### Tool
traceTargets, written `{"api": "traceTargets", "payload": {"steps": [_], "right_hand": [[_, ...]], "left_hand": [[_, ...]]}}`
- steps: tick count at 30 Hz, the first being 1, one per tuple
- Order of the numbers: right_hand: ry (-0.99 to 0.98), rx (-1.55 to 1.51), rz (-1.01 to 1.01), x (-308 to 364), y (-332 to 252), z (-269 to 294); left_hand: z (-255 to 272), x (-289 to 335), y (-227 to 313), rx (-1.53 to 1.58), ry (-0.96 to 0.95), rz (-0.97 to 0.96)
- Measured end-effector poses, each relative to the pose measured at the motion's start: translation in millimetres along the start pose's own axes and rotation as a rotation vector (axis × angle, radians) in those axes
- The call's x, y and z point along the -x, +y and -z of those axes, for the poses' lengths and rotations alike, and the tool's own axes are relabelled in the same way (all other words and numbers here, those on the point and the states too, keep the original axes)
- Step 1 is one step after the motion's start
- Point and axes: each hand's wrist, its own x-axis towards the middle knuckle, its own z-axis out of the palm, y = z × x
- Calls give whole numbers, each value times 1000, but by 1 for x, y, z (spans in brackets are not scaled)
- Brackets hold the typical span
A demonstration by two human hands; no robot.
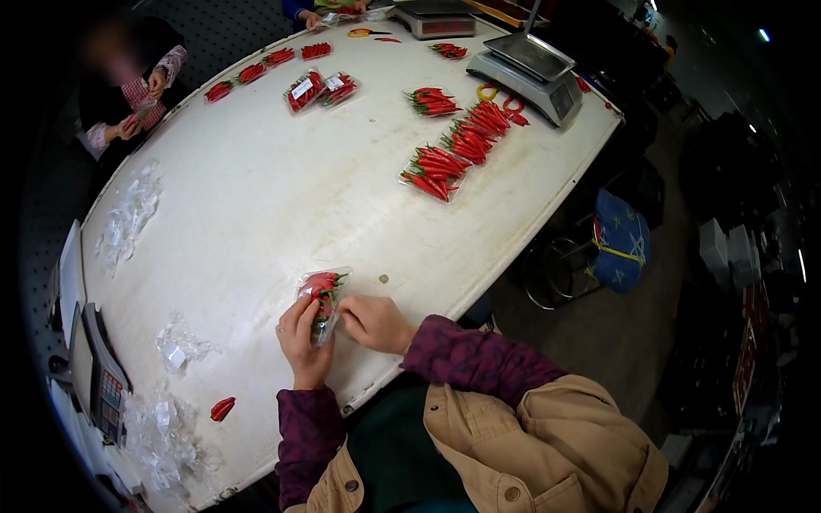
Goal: The person packs red chili peppers into clear plastic bags on a white table. They arrange the peppers, seal the bags, and place labels on them. The person works alongside others in a commercial setting, handling the peppers one at a time or in small groups to fill the packaging.
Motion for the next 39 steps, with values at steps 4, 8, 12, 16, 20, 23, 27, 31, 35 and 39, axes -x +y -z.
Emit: {"api": "traceTargets", "payload": {"steps": [4, 8, 12, 16, 20, 23, 27, 31, 35, 39], "right_hand": [[4, 3, -2, 1, 0, 0], [2, -22, -27, -1, -1, 1], [-19, -38, -41, -1, -2, 1], [-6, -46, -50, -1, -2, 1], [-9, -60, -90, -1, -5, 1], [-28, -52, -90, -1, -5, 1], [-41, -38, -84, -2, -7, 3], [-46, -31, -90, -3, -5, 4], [-45, -32, -81, -3, -5, 4], [-49, -20, -71, -2, -5, 4]], "left_hand": [[-4, 1, -3, 15, 24, -5], [-2, 0, -1, -13, 17, -7], [0, 0, 0, -31, 16, -9], [0, -2, 0, -30, 34, -13], [2, 0, 1, -35, 27, 1], [2, -1, -1, -30, 33, -4], [3, -3, 2, -32, 27, 1], [2, -3, 1, -32, 40, 1], [2, -4, 1, -36, 33, 1], [3, -3, 0, -30, 33, -4]]}}
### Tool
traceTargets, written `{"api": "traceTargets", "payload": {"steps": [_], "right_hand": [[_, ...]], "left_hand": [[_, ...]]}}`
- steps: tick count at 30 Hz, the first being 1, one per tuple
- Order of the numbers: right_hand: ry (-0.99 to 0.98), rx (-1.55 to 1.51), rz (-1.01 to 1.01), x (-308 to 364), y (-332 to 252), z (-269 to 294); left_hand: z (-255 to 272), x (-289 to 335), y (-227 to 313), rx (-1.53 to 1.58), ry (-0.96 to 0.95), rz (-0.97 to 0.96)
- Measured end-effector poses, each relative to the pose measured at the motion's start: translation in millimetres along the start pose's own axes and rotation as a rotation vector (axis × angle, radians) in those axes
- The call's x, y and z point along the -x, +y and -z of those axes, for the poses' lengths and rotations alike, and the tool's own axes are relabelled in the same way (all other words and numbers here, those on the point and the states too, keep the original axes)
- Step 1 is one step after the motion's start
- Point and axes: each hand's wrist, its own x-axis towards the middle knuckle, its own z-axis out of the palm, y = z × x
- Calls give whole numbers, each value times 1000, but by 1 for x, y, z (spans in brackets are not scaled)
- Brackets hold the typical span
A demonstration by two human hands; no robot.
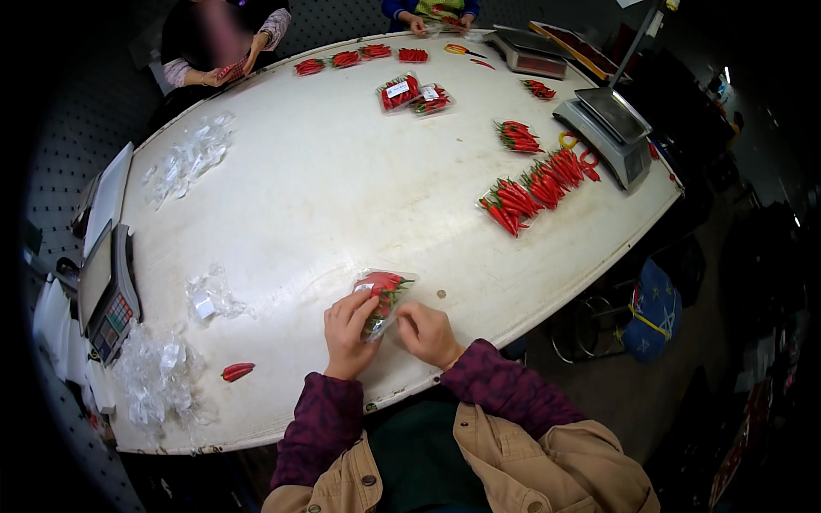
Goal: The person packs red chili peppers into clear plastic bags on a white table. They arrange the peppers, seal the bags, and place labels on them. The person works alongside others in a commercial setting, handling the peppers one at a time or in small groups to fill the packaging.
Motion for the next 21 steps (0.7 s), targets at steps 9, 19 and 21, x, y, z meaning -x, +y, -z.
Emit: {"api": "traceTargets", "payload": {"steps": [9, 19, 21], "right_hand": [[-11, -13, -19, 1, 2, -1], [-12, 10, -28, 2, 3, -3], [-12, 11, -25, 3, 4, -2]], "left_hand": [[-1, 1, -2, 0, -1, 3], [3, 2, -2, -7, -18, 19], [3, 1, -2, -9, -24, 22]]}}
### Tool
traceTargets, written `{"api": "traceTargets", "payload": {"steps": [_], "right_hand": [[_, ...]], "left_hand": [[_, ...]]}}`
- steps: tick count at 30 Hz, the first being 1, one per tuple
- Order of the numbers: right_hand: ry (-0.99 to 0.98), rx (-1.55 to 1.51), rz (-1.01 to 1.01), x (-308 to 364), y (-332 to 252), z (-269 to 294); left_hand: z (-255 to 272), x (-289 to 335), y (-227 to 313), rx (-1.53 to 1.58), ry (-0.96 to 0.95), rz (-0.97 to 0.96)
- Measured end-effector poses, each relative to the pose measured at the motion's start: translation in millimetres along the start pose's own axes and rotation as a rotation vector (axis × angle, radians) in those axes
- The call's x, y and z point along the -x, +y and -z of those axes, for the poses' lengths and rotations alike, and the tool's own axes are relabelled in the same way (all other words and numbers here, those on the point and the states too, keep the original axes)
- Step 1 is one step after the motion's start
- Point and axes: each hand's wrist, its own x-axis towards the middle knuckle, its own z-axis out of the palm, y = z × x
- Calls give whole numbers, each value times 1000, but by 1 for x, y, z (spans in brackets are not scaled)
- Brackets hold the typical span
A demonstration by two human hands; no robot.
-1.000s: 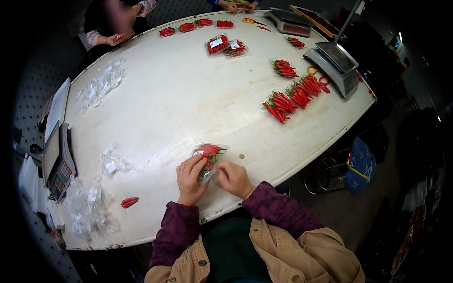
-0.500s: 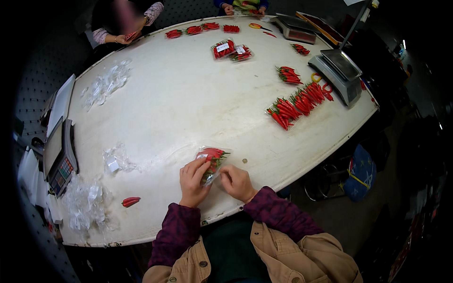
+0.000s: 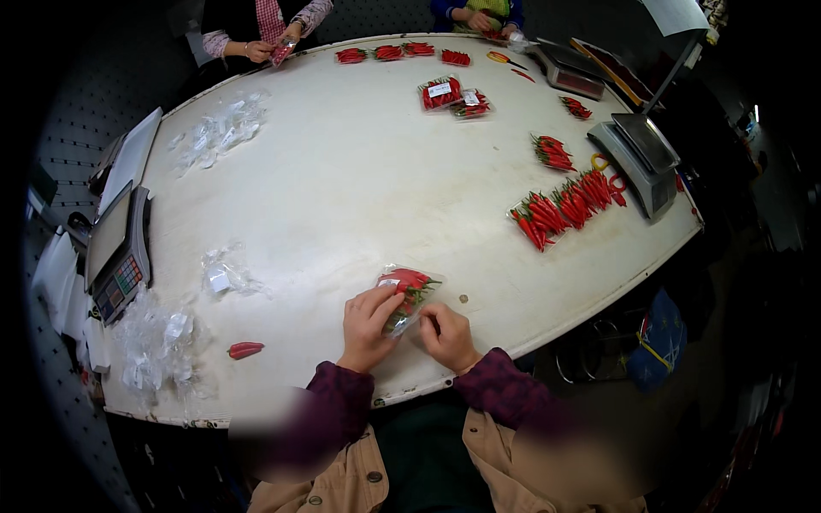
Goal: The person packs red chili peppers into clear plastic bags on a white table. They arrange the peppers, seal the bags, and place labels on them. The person works alongside others in a commercial setting, handling the peppers one at a time or in small groups to fill the packaging.
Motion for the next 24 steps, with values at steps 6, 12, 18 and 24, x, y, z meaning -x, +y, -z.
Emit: {"api": "traceTargets", "payload": {"steps": [6, 12, 18, 24], "right_hand": [[4, -4, 2, 0, -1, -1], [-1, -19, -13, -1, -2, -1], [-8, -19, -9, 0, 0, -1], [-14, -22, -27, 1, 1, -1]], "left_hand": [[3, 0, 2, -4, 2, 2], [2, 0, 1, -2, -3, 13], [0, 2, -1, 5, 12, 6], [0, 2, -2, 4, 8, 16]]}}
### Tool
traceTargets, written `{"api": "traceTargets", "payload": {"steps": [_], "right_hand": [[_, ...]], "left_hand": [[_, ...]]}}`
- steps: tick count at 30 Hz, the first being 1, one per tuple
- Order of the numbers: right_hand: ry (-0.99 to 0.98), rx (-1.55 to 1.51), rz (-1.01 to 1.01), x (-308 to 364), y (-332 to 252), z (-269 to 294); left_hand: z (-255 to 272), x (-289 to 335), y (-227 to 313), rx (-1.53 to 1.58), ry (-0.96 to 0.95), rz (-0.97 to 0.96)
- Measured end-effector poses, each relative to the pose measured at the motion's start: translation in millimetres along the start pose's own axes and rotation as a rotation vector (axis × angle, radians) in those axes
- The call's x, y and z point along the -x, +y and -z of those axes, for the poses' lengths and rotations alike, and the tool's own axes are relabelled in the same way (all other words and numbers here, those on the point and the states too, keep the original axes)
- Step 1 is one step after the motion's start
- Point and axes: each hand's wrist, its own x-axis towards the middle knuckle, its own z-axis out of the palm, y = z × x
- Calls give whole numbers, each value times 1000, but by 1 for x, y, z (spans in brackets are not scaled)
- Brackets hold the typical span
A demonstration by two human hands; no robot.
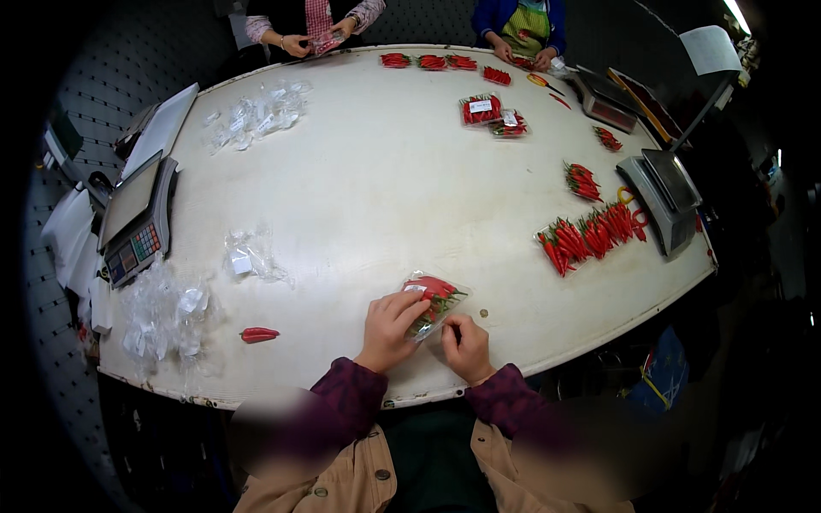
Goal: The person packs red chili peppers into clear plastic bags on a white table. They arrange the peppers, seal the bags, and place labels on them. The person works alongside others in a commercial setting, handling the peppers one at a time or in small groups to fill the packaging.
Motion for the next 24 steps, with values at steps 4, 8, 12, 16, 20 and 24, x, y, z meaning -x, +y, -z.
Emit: {"api": "traceTargets", "payload": {"steps": [4, 8, 12, 16, 20, 24], "right_hand": [[11, -12, 13, 1, -1, -1], [8, -1, 16, -3, -2, 1], [17, 17, 41, -2, -3, 2], [35, 3, 65, 1, -3, 2], [26, 27, 33, 0, -3, 4], [39, -18, 11, 0, -6, 3]], "left_hand": [[1, 1, 1, -4, 14, -9], [0, -2, 2, -6, 17, -9], [0, -3, 3, -20, 6, -18], [-2, 1, 4, 5, 4, -23], [-3, -4, 8, 8, -6, -26], [-1, -4, 10, -3, -17, -34]]}}
